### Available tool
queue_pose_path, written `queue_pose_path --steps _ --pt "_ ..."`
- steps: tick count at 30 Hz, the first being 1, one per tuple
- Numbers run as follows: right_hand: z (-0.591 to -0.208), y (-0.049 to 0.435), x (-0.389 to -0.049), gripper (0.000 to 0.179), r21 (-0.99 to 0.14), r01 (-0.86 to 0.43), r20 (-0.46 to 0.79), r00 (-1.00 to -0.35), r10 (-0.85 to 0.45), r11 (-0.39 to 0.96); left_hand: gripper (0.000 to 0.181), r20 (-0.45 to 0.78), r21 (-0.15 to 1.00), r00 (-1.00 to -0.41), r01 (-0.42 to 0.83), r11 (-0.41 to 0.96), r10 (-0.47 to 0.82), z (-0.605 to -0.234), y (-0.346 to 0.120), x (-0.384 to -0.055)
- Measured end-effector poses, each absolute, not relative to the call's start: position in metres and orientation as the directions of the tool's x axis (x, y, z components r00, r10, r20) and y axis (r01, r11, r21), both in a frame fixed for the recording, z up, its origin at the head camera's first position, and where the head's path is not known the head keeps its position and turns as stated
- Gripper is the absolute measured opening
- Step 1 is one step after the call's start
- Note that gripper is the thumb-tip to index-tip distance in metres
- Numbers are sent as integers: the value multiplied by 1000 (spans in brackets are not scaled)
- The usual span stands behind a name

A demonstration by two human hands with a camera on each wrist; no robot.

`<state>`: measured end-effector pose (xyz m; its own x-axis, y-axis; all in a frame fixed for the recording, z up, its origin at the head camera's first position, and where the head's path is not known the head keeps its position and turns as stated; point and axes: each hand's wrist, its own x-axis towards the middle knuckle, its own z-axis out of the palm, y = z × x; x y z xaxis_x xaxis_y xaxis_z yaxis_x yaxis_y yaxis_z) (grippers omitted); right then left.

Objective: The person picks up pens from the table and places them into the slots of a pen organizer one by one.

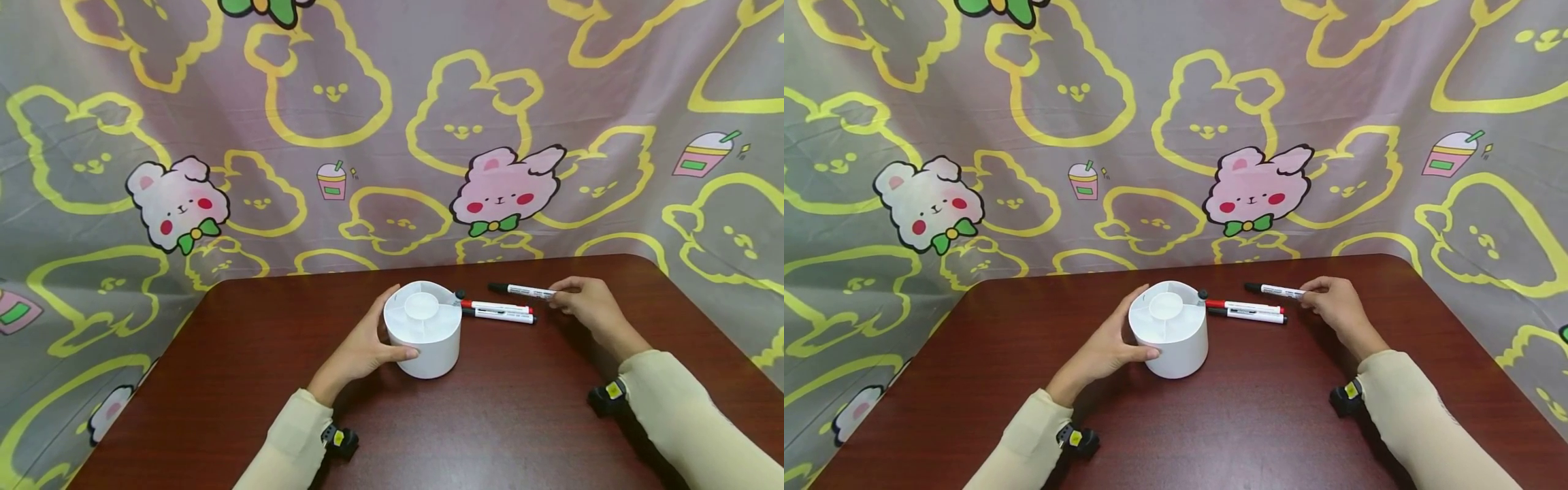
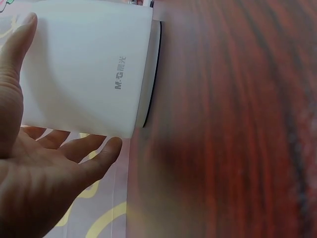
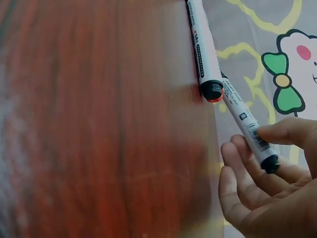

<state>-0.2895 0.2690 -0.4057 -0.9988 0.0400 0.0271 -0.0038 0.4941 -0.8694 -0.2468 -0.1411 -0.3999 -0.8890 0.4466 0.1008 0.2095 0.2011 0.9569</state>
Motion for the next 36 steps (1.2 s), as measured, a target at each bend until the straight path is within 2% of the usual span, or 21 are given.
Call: queue_pose_path --steps 7,13,19,29,36 --pt "-404 270 -285 26 -944 -27 62 -993 98 330 115 102 969 -878 193 152 468 -400 -141 -247" --pt "-402 270 -282 11 -982 -102 121 -985 120 160 113 106 970 -872 196 142 478 -400 -143 -247" --pt "-398 267 -280 23 -985 -174 170 -977 133 -21 110 104 972 -862 194 133 496 -398 -145 -248" --pt "-385 259 -272 20 -949 -257 236 -963 130 -182 107 101 973 -845 195 126 526 -393 -150 -249" --pt "-370 250 -265 18 -920 -295 270 -954 128 -259 119 84 976 -858 172 131 507 -394 -146 -249"
